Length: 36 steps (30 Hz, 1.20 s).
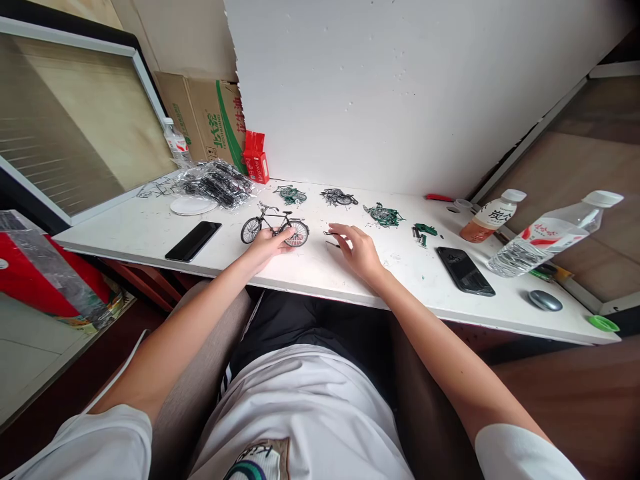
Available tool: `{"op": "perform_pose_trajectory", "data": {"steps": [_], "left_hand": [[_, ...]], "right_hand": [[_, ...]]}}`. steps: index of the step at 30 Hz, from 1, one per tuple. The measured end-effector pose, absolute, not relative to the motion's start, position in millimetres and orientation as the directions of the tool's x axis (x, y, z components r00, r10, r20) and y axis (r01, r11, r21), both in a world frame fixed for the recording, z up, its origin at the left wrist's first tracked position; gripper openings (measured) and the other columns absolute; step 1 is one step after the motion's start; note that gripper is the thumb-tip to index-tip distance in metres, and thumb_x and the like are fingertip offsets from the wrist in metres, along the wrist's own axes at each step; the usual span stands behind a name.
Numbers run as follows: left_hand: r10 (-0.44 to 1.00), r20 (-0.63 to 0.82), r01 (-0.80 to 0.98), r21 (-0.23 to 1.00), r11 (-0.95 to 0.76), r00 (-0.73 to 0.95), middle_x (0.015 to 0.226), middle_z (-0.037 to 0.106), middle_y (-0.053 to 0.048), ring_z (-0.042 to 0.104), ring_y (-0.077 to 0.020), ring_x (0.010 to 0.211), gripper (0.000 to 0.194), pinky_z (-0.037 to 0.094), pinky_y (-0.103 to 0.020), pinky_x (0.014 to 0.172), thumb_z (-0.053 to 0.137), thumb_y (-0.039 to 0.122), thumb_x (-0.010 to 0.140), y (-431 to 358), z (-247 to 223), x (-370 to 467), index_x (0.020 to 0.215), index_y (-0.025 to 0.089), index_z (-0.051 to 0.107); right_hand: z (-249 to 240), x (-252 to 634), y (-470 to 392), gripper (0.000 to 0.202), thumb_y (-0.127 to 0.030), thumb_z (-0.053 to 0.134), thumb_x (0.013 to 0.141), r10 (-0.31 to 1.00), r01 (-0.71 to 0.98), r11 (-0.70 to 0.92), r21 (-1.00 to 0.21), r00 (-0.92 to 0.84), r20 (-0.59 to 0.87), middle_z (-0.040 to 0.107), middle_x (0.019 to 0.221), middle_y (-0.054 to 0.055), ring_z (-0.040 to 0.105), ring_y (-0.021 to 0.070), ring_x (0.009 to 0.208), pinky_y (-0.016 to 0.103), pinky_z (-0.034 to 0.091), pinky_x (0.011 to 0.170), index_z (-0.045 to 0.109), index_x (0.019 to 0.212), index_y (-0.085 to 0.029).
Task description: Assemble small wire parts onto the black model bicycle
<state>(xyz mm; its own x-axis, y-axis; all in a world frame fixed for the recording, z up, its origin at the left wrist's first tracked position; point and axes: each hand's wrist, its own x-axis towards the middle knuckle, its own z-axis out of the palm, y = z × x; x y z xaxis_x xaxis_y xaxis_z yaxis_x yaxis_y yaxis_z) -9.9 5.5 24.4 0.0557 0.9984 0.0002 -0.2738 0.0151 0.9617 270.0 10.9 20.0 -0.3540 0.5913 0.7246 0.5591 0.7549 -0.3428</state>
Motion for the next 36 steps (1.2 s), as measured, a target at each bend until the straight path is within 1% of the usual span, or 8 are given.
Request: {"op": "perform_pose_trajectory", "data": {"steps": [3,7,12,14,19,25,31,36], "left_hand": [[0.993,-0.057,-0.347,0.934,0.089,0.101,0.117,0.083,-0.017,0.081,-0.0260,0.100,0.047,0.064,-0.045,0.097,0.099,0.040,0.075,-2,29,1,0.106,0.013,0.078],[0.990,-0.059,-0.409,0.906,0.109,0.131,0.121,0.083,-0.016,0.081,-0.0282,0.107,0.045,0.063,-0.046,0.103,0.097,0.040,0.078,-7,29,10,0.109,0.013,0.079],[0.991,-0.040,-0.405,0.910,0.089,0.126,0.116,0.084,-0.016,0.082,-0.0282,0.104,0.044,0.064,-0.047,0.103,0.097,0.041,0.079,-6,24,12,0.108,0.013,0.079],[0.991,-0.036,-0.390,0.917,0.085,0.129,0.115,0.084,-0.017,0.082,-0.0281,0.102,0.046,0.064,-0.046,0.101,0.097,0.042,0.079,-5,23,12,0.108,0.012,0.079],[0.993,-0.028,-0.359,0.931,0.070,0.119,0.112,0.084,-0.017,0.083,-0.0282,0.098,0.048,0.066,-0.042,0.093,0.098,0.046,0.076,-4,20,12,0.103,0.012,0.079],[0.991,-0.009,-0.328,0.943,0.053,0.135,0.113,0.084,-0.016,0.083,-0.0287,0.101,0.048,0.066,-0.039,0.090,0.097,0.049,0.077,-7,20,12,0.103,0.013,0.079],[0.991,0.004,-0.295,0.955,0.034,0.130,0.114,0.084,-0.016,0.082,-0.0277,0.101,0.050,0.065,-0.042,0.094,0.096,0.050,0.078,-8,20,14,0.106,0.013,0.080],[0.992,0.018,-0.287,0.958,0.020,0.128,0.113,0.084,-0.014,0.081,-0.0262,0.101,0.052,0.065,-0.043,0.097,0.097,0.051,0.076,-7,18,13,0.107,0.013,0.079]], "right_hand": [[20,259,1,0.028,-0.031,0.054,0.114,0.531,0.491,0.806,-0.331,-0.350,0.772,0.083,0.112,0.009,0.080,0.0265,0.102,0.042,0.065,0.091,0.075,0.131,-0.027],[16,248,-8,0.030,-0.025,0.048,0.115,0.486,0.461,0.839,-0.290,-0.393,0.781,0.083,0.107,0.010,0.079,0.0246,0.095,0.040,0.065,0.083,0.077,0.125,-0.024],[16,244,-10,0.025,-0.024,0.054,0.113,0.430,0.443,0.863,-0.242,-0.392,0.813,0.082,0.114,0.012,0.076,0.0252,0.104,0.042,0.064,0.088,0.078,0.120,-0.024],[17,243,-10,0.023,-0.024,0.057,0.112,0.413,0.454,0.863,-0.222,-0.382,0.826,0.081,0.113,0.012,0.075,0.0252,0.103,0.042,0.063,0.087,0.079,0.118,-0.025],[16,243,-10,0.021,-0.026,0.061,0.111,0.408,0.496,0.847,-0.192,-0.373,0.833,0.080,0.103,0.010,0.075,0.0240,0.095,0.039,0.063,0.080,0.082,0.116,-0.026],[14,244,-10,0.020,-0.024,0.063,0.110,0.417,0.484,0.851,-0.206,-0.381,0.825,0.083,0.106,0.008,0.077,0.0236,0.097,0.038,0.064,0.081,0.083,0.113,-0.026],[12,244,-10,0.017,-0.021,0.067,0.108,0.415,0.485,0.850,-0.204,-0.379,0.827,0.082,0.102,0.007,0.077,0.0230,0.096,0.036,0.062,0.079,0.082,0.111,-0.027],[12,243,-10,0.018,-0.023,0.064,0.109,0.437,0.496,0.842,-0.212,-0.395,0.808,0.082,0.104,0.008,0.077,0.0231,0.097,0.036,0.062,0.080,0.082,0.111,-0.026]]}}
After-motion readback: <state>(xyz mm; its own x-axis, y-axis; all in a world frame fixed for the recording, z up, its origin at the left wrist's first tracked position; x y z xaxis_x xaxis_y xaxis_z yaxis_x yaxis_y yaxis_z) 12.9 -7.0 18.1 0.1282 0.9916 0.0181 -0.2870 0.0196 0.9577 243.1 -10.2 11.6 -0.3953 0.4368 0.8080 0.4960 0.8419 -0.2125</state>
